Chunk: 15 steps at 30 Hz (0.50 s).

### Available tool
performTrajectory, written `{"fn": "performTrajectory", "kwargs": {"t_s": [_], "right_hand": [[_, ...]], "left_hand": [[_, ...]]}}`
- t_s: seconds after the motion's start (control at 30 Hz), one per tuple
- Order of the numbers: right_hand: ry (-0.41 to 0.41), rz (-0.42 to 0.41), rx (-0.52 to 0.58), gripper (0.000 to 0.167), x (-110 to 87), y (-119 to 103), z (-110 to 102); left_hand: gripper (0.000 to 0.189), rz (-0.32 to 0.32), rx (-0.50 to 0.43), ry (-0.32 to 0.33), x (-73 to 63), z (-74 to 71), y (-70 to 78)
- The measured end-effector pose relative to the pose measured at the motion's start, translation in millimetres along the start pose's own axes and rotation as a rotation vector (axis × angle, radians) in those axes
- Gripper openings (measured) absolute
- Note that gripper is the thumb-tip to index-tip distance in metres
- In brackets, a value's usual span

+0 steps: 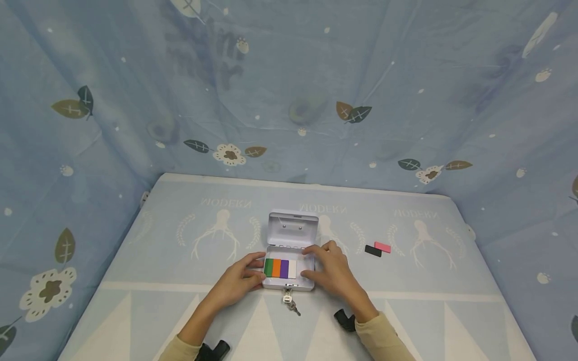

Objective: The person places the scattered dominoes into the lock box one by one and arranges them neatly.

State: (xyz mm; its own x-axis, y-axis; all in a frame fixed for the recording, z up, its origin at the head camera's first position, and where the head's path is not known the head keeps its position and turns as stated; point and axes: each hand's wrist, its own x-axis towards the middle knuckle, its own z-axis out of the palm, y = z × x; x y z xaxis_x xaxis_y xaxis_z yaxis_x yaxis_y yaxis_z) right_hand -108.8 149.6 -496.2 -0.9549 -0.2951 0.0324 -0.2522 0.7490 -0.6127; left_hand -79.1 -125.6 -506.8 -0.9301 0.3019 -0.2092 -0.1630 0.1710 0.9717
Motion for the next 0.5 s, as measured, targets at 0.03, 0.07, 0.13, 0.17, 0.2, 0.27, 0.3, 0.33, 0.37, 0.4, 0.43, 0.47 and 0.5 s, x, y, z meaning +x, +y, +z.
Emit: {"fn": "performTrajectory", "kwargs": {"t_s": [0.03,0.07,0.13,0.17,0.2,0.27,0.3,0.33,0.37,0.4,0.43,0.47,0.5], "right_hand": [[0.007,0.001,0.009,0.045,-1.1,2,-2],[0.014,0.007,0.021,0.044,-2.3,4,-5],[0.028,0.011,0.031,0.044,-4.3,8,-10],[0.035,0.012,0.032,0.043,-5.2,10,-12],[0.043,0.011,0.035,0.043,-6.0,12,-15],[0.055,0.013,0.044,0.043,-7.8,15,-19],[0.06,0.013,0.046,0.043,-8.5,17,-21],[0.066,0.012,0.049,0.043,-9.3,18,-23],[0.07,0.011,0.056,0.043,-10.2,20,-25],[0.075,0.01,0.059,0.043,-11.0,22,-27],[0.081,0.009,0.059,0.043,-11.8,24,-29],[0.088,0.007,0.057,0.043,-12.6,26,-31],[0.095,0.009,0.054,0.043,-13.5,28,-33]], "left_hand": [[0.058,0.0,0.003,0.001,0.0,0.1,-0.1],[0.058,0.001,0.005,0.002,-0.2,0.2,-0.2],[0.058,0.005,0.011,0.003,-0.3,0.2,-0.8],[0.058,0.006,0.013,0.003,-0.3,0.1,-1.0],[0.058,0.007,0.016,0.003,-0.1,0.1,-1.3],[0.058,0.006,0.02,0.005,0.4,0.1,-1.8],[0.058,0.007,0.021,0.005,0.6,0.1,-1.8],[0.058,0.006,0.021,0.005,0.7,0.1,-1.8],[0.058,0.006,0.022,0.005,0.8,0.0,-1.8],[0.058,0.006,0.022,0.004,0.9,0.0,-1.7],[0.058,0.005,0.023,0.005,1.0,0.0,-1.7],[0.058,0.006,0.025,0.005,1.0,0.1,-1.5],[0.057,0.007,0.025,0.005,1.0,0.1,-1.4]]}}
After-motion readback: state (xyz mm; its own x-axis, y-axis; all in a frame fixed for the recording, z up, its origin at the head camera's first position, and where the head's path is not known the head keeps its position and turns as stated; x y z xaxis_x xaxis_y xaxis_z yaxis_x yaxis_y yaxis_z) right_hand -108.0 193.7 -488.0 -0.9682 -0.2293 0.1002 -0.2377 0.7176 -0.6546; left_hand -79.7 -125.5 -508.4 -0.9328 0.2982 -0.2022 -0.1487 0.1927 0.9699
